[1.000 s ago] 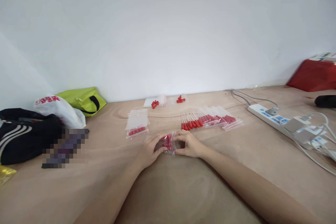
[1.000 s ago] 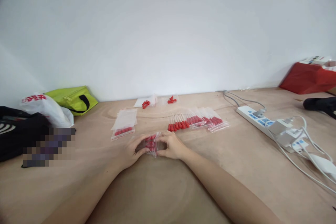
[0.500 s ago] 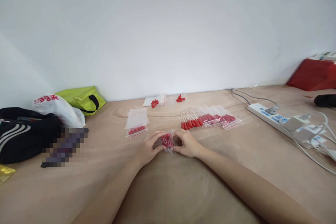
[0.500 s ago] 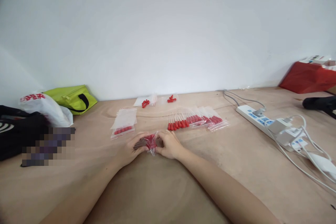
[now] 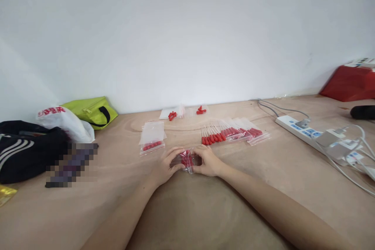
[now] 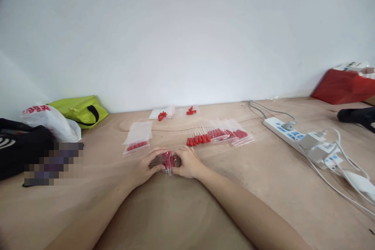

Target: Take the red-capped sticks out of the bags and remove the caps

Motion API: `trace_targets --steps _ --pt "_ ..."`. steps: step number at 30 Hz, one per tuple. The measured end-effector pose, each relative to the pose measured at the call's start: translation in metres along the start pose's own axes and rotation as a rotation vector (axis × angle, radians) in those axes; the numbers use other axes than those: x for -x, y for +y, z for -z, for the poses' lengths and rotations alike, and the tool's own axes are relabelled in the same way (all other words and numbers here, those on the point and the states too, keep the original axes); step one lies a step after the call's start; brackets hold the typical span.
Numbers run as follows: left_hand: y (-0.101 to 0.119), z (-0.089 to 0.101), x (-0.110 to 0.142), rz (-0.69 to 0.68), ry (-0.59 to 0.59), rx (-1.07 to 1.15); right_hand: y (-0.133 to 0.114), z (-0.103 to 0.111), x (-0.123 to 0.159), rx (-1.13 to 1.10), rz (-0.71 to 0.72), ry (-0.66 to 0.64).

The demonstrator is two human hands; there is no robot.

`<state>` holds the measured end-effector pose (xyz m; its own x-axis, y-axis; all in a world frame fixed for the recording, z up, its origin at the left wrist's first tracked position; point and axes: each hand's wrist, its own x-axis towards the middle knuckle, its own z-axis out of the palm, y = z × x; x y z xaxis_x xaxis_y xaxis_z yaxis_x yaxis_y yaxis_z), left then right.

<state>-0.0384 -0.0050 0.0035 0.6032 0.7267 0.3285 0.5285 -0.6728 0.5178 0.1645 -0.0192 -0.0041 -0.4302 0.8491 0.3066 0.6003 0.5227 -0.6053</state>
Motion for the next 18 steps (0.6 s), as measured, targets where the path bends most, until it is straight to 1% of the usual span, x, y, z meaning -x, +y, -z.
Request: trace_targets --steps 5,9,11,13,18 --pt "-0.003 0.000 0.001 0.014 0.005 0.000 -0.002 0.001 0.001 0.053 0.036 0.005" --pt "-0.004 0.001 0.001 0.026 0.006 0.017 -0.002 0.002 0.003 -0.035 0.083 0.025" --pt "-0.004 0.001 0.001 0.038 0.005 0.022 0.000 0.001 0.003 -0.138 0.083 0.012" --pt "-0.003 0.001 0.001 0.047 0.005 0.020 0.003 0.001 0.003 -0.290 0.052 -0.004" --pt "-0.003 0.001 0.001 0.061 0.016 -0.004 0.015 0.006 0.005 -0.754 -0.123 0.005"
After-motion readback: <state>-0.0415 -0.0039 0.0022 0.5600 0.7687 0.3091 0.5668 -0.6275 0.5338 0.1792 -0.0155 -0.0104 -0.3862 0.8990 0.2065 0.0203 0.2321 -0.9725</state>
